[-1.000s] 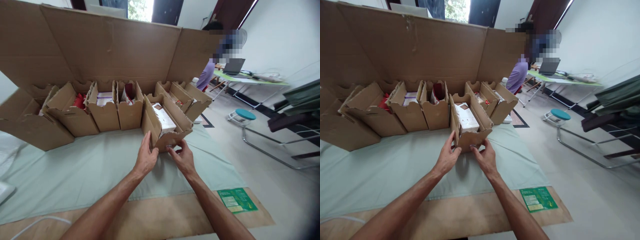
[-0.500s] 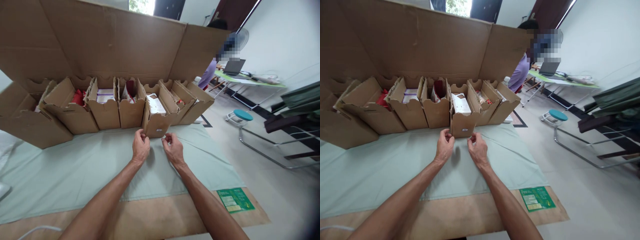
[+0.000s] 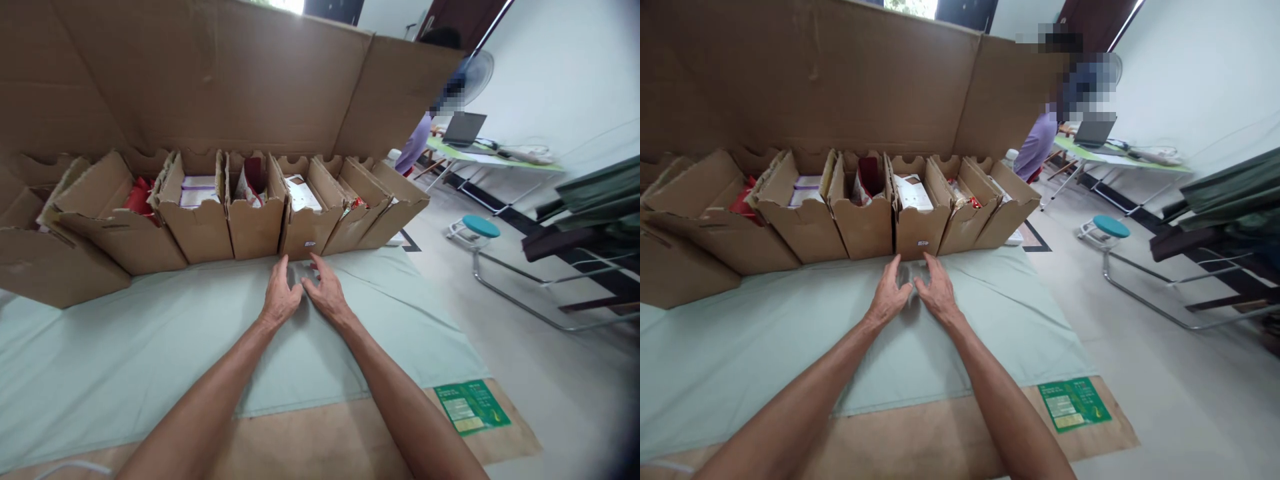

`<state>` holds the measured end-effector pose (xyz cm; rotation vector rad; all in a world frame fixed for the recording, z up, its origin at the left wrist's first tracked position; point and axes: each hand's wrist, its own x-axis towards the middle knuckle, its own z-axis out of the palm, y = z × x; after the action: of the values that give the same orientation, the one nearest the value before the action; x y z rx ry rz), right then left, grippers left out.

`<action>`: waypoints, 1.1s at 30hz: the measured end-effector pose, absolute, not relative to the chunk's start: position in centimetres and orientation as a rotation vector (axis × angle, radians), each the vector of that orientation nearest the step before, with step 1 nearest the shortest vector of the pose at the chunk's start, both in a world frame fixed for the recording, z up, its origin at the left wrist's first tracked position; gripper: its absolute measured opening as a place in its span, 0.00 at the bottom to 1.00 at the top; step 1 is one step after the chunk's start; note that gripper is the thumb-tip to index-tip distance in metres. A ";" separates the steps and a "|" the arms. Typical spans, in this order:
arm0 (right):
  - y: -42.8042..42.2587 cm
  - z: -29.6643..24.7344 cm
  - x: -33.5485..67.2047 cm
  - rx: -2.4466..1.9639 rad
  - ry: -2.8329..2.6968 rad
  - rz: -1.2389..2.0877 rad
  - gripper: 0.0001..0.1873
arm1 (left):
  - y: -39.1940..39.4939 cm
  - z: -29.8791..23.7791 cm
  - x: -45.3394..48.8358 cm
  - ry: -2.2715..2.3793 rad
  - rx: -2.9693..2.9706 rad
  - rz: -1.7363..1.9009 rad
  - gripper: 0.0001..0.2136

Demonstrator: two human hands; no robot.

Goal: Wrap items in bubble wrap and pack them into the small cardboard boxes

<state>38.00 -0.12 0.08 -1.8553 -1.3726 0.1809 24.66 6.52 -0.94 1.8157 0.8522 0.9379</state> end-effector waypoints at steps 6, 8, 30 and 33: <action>-0.4 -1.1 38.4 -1.876 -1.410 0.160 0.36 | 6.6 -1.4 24.5 0.819 1.885 0.917 0.37; -0.3 -1.2 38.5 -1.883 -1.428 0.138 0.36 | 6.6 -1.5 24.6 0.826 1.906 0.917 0.36; 7.3 11.0 31.1 -1.732 -1.597 0.097 0.35 | 5.7 -1.7 12.5 1.050 2.154 0.953 0.20; 10.2 13.9 30.7 -1.937 -1.623 0.010 0.31 | 5.5 -1.8 12.9 1.049 2.098 1.007 0.20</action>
<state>30.72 10.17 13.88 -1.9372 -1.6225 0.0103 12.95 5.45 -1.75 2.0976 1.0487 1.0073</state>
